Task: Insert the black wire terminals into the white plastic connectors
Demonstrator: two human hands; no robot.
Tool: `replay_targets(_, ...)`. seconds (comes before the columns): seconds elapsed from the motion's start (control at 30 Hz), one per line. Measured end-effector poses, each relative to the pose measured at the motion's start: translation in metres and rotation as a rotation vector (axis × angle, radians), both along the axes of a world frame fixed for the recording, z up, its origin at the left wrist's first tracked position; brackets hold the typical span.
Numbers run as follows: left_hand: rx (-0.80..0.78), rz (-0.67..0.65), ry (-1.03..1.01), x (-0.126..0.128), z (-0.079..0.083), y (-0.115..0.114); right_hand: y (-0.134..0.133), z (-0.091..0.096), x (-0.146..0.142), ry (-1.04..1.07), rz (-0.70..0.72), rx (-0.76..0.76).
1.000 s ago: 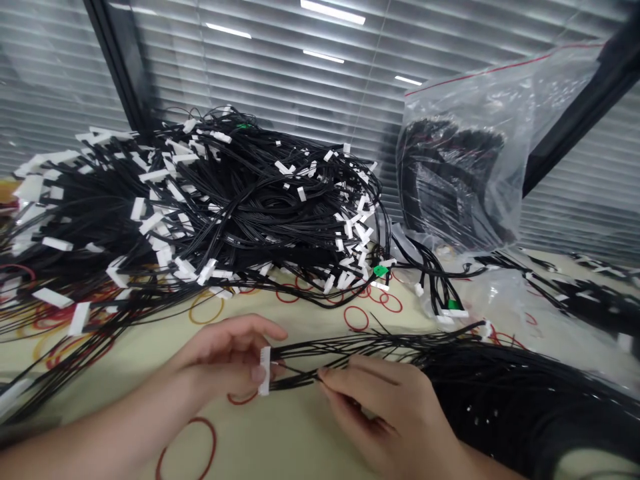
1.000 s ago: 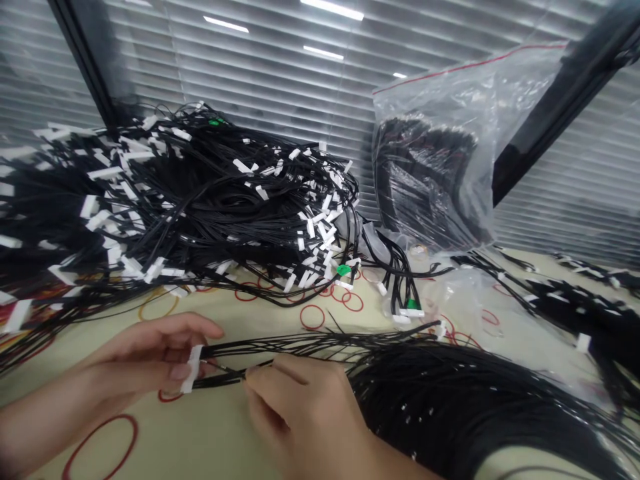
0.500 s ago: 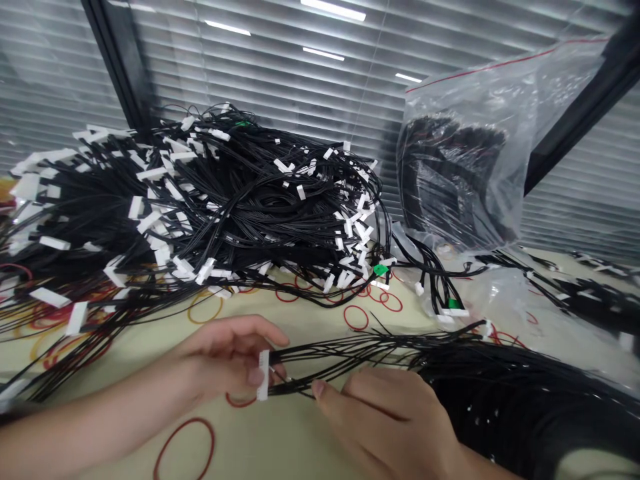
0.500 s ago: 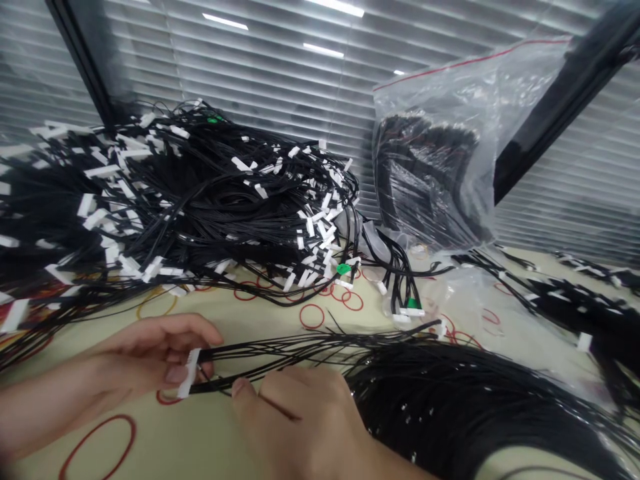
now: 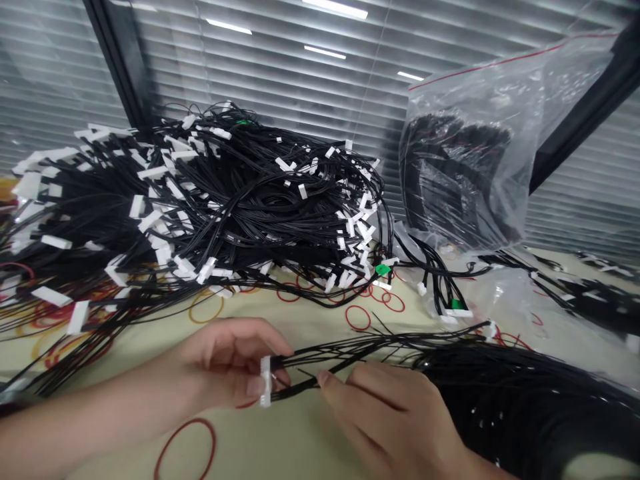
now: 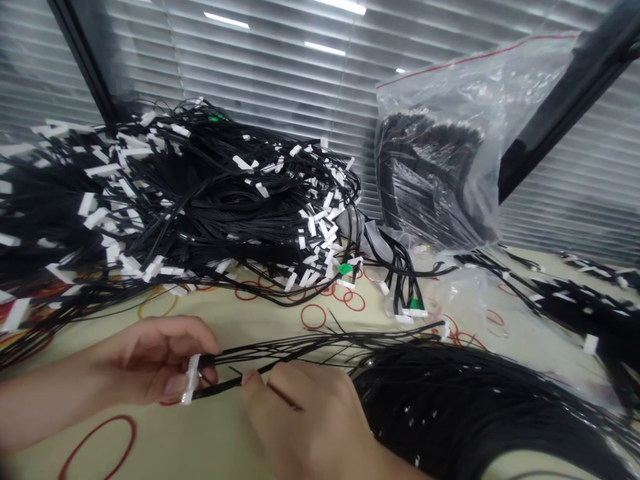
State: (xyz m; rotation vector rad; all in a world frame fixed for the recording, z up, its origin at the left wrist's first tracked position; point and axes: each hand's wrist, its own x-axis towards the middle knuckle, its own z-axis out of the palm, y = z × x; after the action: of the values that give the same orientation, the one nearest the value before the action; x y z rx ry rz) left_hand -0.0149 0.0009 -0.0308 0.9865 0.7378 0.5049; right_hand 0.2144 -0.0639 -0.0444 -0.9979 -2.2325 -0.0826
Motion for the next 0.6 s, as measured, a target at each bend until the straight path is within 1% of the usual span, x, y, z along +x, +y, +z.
replay_targets(0.07, 0.058, -0.037, 0.023, -0.001, -0.004, -0.002, -0.001, 0.0, 0.001, 0.006, 0.005, -0.041)
replay_targets(0.17, 0.181, -0.072, 0.119, -0.002, -0.008, -0.005, -0.001, -0.001, 0.0, 0.067, -0.023, 0.003)
replay_targets(0.23, 0.225, -0.068, 0.178, -0.003, -0.008, -0.008, -0.002, -0.002, -0.002, 0.089, -0.03, 0.029)
replay_targets(0.4, 0.199, -0.034, 0.189, -0.002, -0.005, -0.012, -0.001, -0.001, -0.004, 0.021, 0.036, 0.013)
replay_targets(0.5, 0.192, -0.019, 0.187, 0.0, -0.006, -0.012, 0.0, -0.001, -0.005, -0.004, 0.053, 0.042)
replay_targets(0.6, 0.193, 0.005, 0.207, 0.002, -0.007, -0.012, -0.001, -0.004, -0.007, 0.0, 0.011, 0.06)
